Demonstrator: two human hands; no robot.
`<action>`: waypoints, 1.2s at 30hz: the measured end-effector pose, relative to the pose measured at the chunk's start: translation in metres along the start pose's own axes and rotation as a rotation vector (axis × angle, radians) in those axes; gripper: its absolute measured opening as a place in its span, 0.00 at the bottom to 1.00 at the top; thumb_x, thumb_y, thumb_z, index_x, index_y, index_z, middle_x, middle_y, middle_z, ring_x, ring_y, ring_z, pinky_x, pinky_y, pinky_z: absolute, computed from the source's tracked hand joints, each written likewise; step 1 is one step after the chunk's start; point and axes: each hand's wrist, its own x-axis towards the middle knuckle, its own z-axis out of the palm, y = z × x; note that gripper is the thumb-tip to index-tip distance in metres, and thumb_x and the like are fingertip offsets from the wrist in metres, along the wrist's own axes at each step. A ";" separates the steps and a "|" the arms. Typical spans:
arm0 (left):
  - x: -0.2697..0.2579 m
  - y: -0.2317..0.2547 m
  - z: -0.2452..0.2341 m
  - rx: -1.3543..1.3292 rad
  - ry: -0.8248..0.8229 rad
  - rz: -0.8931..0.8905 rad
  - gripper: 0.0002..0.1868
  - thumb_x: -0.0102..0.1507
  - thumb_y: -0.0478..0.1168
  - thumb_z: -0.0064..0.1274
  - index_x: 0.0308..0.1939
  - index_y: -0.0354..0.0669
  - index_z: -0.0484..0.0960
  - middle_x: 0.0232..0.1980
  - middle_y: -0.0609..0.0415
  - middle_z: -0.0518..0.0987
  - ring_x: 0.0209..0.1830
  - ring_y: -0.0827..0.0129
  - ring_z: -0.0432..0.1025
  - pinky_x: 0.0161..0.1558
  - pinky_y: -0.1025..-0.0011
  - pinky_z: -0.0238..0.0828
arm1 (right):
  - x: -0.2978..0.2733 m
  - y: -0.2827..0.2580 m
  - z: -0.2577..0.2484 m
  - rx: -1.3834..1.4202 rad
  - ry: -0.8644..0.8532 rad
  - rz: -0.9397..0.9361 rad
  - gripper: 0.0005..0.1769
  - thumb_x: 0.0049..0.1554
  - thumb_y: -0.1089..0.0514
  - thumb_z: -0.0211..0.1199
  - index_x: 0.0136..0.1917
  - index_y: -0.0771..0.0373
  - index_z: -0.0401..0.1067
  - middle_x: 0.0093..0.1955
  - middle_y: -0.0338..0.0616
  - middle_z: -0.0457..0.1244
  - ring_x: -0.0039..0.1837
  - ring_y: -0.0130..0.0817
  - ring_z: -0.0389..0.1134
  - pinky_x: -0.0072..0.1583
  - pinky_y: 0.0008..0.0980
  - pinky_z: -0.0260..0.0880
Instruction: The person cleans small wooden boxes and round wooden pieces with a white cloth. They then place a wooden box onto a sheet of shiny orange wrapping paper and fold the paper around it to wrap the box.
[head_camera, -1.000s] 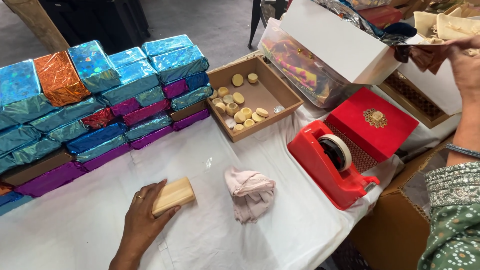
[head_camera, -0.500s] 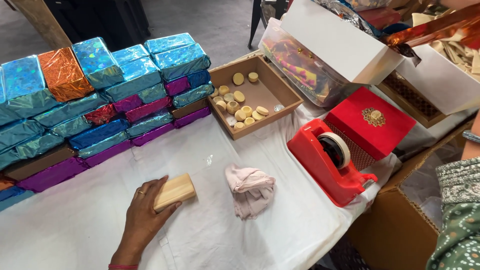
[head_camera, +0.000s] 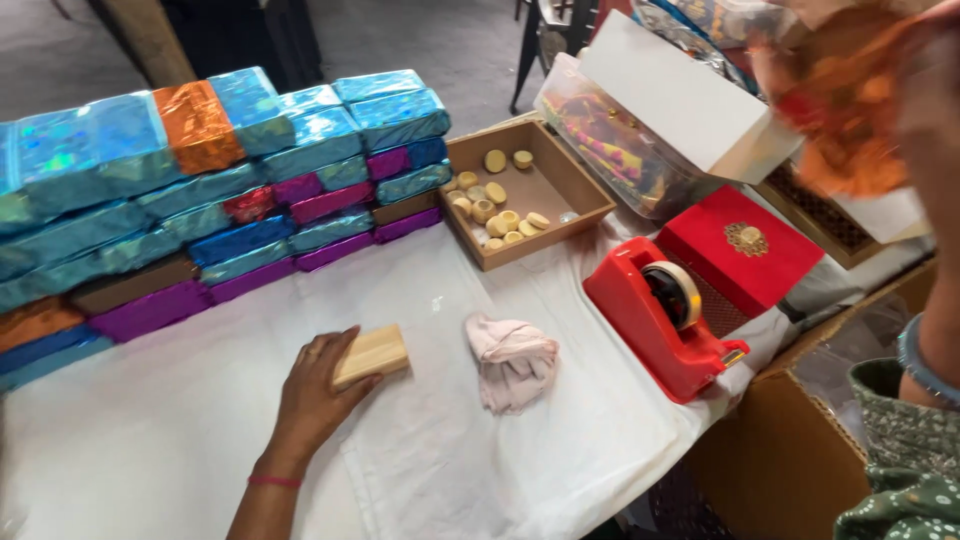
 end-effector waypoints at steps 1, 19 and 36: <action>-0.003 -0.003 -0.001 -0.016 0.027 0.055 0.41 0.53 0.59 0.66 0.69 0.51 0.74 0.63 0.54 0.75 0.63 0.59 0.68 0.64 0.58 0.70 | 0.026 -0.069 -0.009 0.010 -0.002 -0.011 0.07 0.76 0.64 0.58 0.62 0.72 0.70 0.53 0.53 0.66 0.50 0.34 0.72 0.48 0.32 0.73; -0.086 0.023 -0.027 -1.328 0.105 -0.449 0.26 0.69 0.45 0.56 0.68 0.39 0.73 0.40 0.49 0.78 0.33 0.64 0.74 0.33 0.67 0.76 | -0.075 -0.424 0.157 1.307 -0.778 -0.289 0.13 0.63 0.64 0.59 0.61 0.65 0.68 0.48 0.50 0.71 0.49 0.37 0.76 0.49 0.34 0.78; -0.096 -0.129 -0.021 -1.495 0.656 -0.569 0.20 0.59 0.28 0.52 0.56 0.33 0.81 0.43 0.52 0.82 0.38 0.70 0.76 0.41 0.73 0.78 | -0.088 -0.367 0.254 1.074 -0.932 -0.218 0.43 0.50 0.62 0.69 0.77 0.58 0.59 0.75 0.52 0.55 0.74 0.49 0.58 0.70 0.46 0.65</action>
